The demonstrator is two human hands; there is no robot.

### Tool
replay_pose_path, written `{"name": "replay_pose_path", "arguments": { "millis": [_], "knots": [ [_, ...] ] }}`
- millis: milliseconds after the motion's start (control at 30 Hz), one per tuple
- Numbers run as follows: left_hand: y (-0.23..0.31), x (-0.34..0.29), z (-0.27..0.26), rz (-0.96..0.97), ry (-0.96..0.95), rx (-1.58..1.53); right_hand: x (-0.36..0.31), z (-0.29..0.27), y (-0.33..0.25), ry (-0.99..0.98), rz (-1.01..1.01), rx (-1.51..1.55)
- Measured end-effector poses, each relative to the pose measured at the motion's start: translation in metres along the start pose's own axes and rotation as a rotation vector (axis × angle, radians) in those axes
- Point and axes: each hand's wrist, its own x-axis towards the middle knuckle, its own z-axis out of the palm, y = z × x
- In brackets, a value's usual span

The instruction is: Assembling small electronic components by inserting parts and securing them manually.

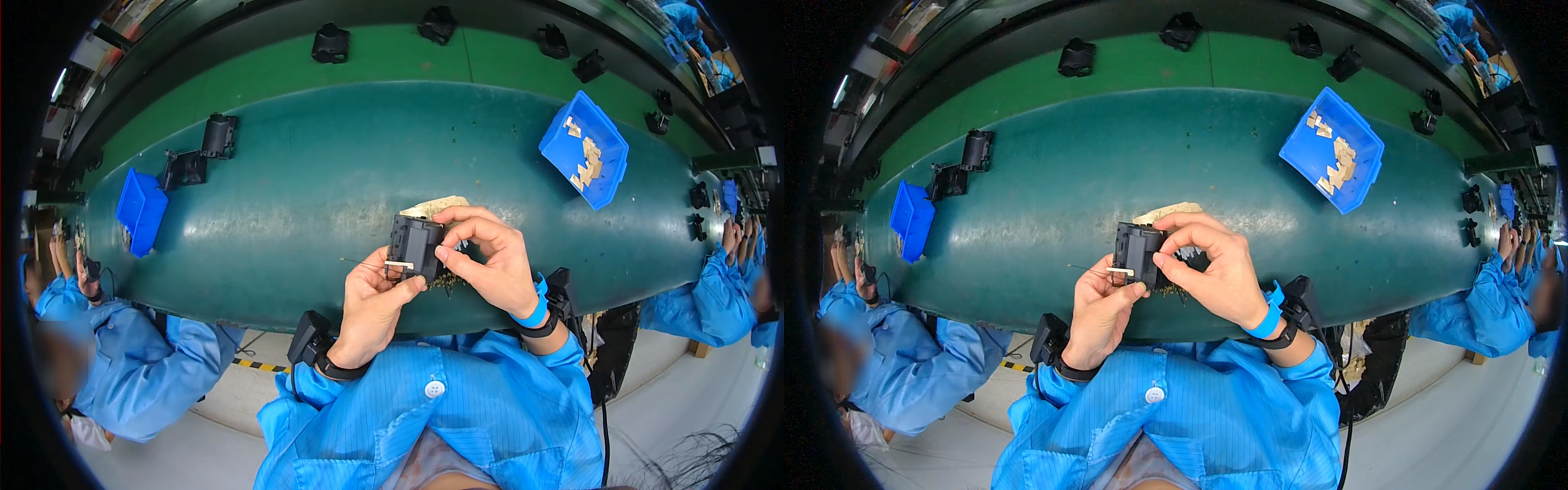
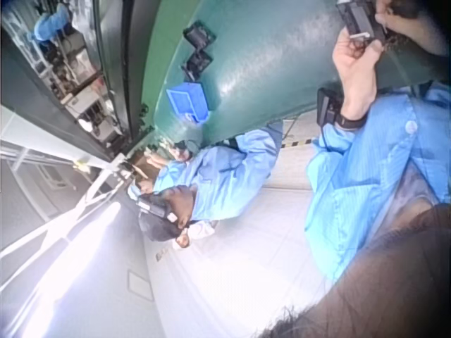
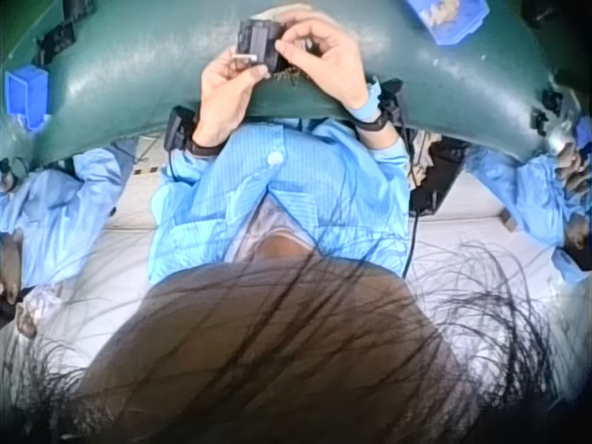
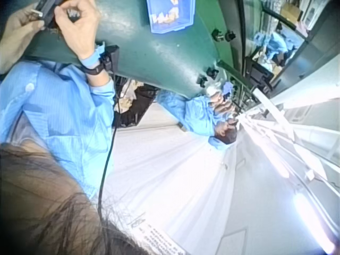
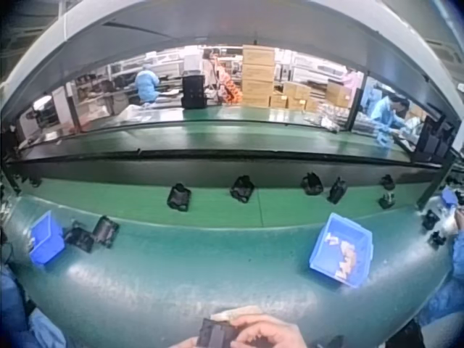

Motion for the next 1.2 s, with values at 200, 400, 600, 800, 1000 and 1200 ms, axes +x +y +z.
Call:
{"name": "replay_pose_path", "arguments": {
  "millis": [200,400,600,800,1000,1200],
  "knots": [
    [-0.0001,-0.0006,-0.0003,0.012,0.002,0.007,-0.0016,-0.0001,-0.0006,-0.011,0.037,0.015],
    [-0.0004,-0.0003,-0.0003,-0.001,-0.003,0.013,-0.0005,0.0000,-0.0010,-0.004,0.049,0.030],
    [0.0007,-0.0003,0.0000,-0.006,-0.022,0.013,-0.0005,-0.0001,0.0015,0.007,0.029,0.019],
    [-0.0002,-0.0009,-0.0016,0.005,-0.029,0.000,-0.0003,-0.0035,-0.0009,-0.086,0.050,0.012],
    [-0.0010,-0.0008,-0.0016,0.004,-0.031,0.002,-0.0007,-0.0036,-0.0003,-0.080,0.045,0.008],
    [-0.0002,-0.0001,-0.0007,-0.013,-0.016,0.009,-0.0003,-0.0010,0.0027,-0.031,0.023,0.004]
  ]
}}
